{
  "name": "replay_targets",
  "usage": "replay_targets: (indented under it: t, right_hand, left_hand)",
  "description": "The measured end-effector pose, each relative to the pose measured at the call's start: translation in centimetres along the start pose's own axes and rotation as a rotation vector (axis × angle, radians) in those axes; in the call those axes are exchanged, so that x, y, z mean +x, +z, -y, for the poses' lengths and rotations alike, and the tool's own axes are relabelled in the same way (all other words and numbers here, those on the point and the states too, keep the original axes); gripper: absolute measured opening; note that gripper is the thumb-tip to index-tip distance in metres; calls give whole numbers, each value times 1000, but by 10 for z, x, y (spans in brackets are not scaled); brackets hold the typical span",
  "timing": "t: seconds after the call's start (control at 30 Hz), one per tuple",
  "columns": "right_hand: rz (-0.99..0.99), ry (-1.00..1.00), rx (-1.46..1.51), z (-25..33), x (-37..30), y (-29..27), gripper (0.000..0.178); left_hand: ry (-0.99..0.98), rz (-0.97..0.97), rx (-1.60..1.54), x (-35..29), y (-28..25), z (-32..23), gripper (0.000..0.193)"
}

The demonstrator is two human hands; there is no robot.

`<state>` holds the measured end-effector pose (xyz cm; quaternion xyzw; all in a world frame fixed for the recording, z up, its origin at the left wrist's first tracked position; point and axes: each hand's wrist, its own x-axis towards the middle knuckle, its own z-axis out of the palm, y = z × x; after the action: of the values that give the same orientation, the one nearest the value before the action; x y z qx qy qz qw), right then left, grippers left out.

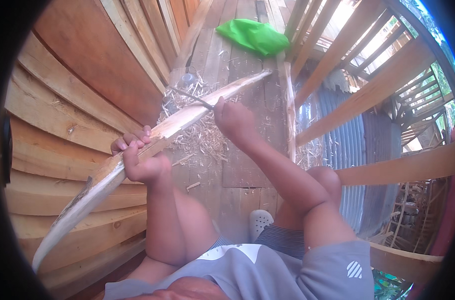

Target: The person sits on a wooden floor and uses a knife to carve a long, curved piece of wood. They repeatedly scrape the surface to remove shavings, rotating the wood to work different sections.

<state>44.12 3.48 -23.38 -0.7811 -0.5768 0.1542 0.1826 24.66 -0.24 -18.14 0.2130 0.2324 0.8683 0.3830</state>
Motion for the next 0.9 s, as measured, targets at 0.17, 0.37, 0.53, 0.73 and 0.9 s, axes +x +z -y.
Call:
replay_targets:
  t: [0.17,0.37,0.53,0.73,0.9]
  right_hand:
    - [-172,195,211,-65,31,19,64]
    - [-49,27,31,-8,13,17,60]
    - [-218,55,229,-55,29,43,59]
    - [-141,323,232,-90,49,56,67]
    - [-125,632,48,-188,45,82,62]
  left_hand:
    - [-28,26,16,-2,-2,3,27]
    - [11,60,3,3,-8,-2,27]
    - [41,92,2,2,0,3,26]
    - [45,33,51,6,-1,-5,26]
    - [68,75,53,7,1,-2,27]
